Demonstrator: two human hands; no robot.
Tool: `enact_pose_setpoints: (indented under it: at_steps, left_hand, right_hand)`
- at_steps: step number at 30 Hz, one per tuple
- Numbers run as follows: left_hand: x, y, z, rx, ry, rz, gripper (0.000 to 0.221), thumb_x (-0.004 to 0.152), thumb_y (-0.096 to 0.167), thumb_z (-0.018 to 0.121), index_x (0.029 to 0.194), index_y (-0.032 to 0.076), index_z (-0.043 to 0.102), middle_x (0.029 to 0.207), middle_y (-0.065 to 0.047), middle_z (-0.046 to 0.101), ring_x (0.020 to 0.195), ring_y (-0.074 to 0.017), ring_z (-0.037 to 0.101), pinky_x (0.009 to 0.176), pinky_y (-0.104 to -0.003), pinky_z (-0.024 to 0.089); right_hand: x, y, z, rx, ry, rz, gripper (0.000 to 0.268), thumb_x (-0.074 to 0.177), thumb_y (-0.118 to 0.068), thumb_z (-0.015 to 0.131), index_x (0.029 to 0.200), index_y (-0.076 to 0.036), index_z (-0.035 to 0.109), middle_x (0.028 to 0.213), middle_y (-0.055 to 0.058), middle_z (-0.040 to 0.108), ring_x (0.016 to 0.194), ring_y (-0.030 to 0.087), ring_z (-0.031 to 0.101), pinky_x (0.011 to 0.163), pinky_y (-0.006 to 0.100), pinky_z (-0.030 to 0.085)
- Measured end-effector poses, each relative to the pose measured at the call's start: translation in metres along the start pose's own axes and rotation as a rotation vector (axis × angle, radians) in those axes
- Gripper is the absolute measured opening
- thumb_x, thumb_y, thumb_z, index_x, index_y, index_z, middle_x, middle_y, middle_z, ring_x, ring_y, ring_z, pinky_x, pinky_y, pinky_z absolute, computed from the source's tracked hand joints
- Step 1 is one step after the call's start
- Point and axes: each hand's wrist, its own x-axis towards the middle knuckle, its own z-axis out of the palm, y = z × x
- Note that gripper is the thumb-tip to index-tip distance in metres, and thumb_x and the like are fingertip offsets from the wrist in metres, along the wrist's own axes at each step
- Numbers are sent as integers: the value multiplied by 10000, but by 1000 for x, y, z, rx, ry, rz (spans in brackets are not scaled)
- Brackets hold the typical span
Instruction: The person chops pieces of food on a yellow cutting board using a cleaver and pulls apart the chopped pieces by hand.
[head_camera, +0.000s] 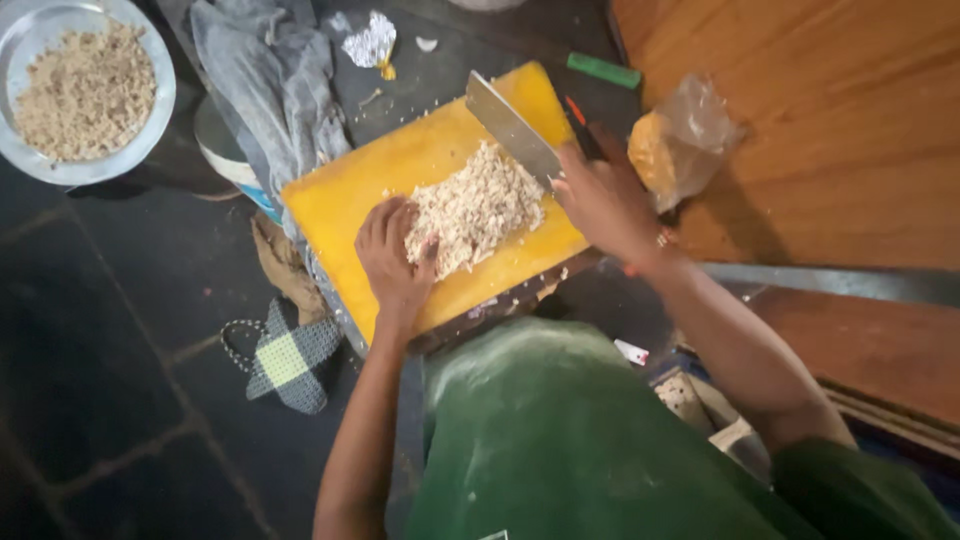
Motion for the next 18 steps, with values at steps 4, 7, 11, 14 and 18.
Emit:
enact_pose_setpoints:
  at_steps: [4,7,11,14,18]
  left_hand:
    - [4,-3,3,16,21,2,457,919,361,699,1257,58,652,1371,-131,614,1329,-362,539,1124,-484,375]
    - [2,-2,3,11,21,-1,449,931,350,689,1268,55,655,1367,-125,615,1336,-359,538,1126,-483,376]
    - [5,1,4,6,10,-15,416,941,351,683,1239,61,666,1358,-120,627,1325,-349,543,1124,-482,375]
    - [5,-2,2,3,8,-26,416,937,361,678,1223,59,668,1343,-117,635,1317,-343,551,1112,-476,380]
    - [5,-1,3,9,12,-14,420,949,371,664,1227,57,671,1337,-117,636,1314,-347,554,1111,-476,379]
  right_hand:
    - [-4,-16,10,-56,132,85,376,945,-196,658,1234,-31,484,1049,357,674,870,500,681,801,547,533]
    - [9,-16,26,-34,-213,254,382,990,-208,641,1290,-27,492,835,274,698,793,481,676,716,581,514]
    - [-3,-2,-2,-124,73,-1,380,966,-223,638,1276,-57,494,887,285,670,865,485,681,757,553,538]
    - [1,-8,16,0,112,75,283,1019,-211,625,1219,-56,498,870,248,684,828,464,695,708,554,522]
    - [14,-6,23,-73,-186,195,284,991,-212,650,1166,-41,507,781,233,667,727,485,665,613,579,499]
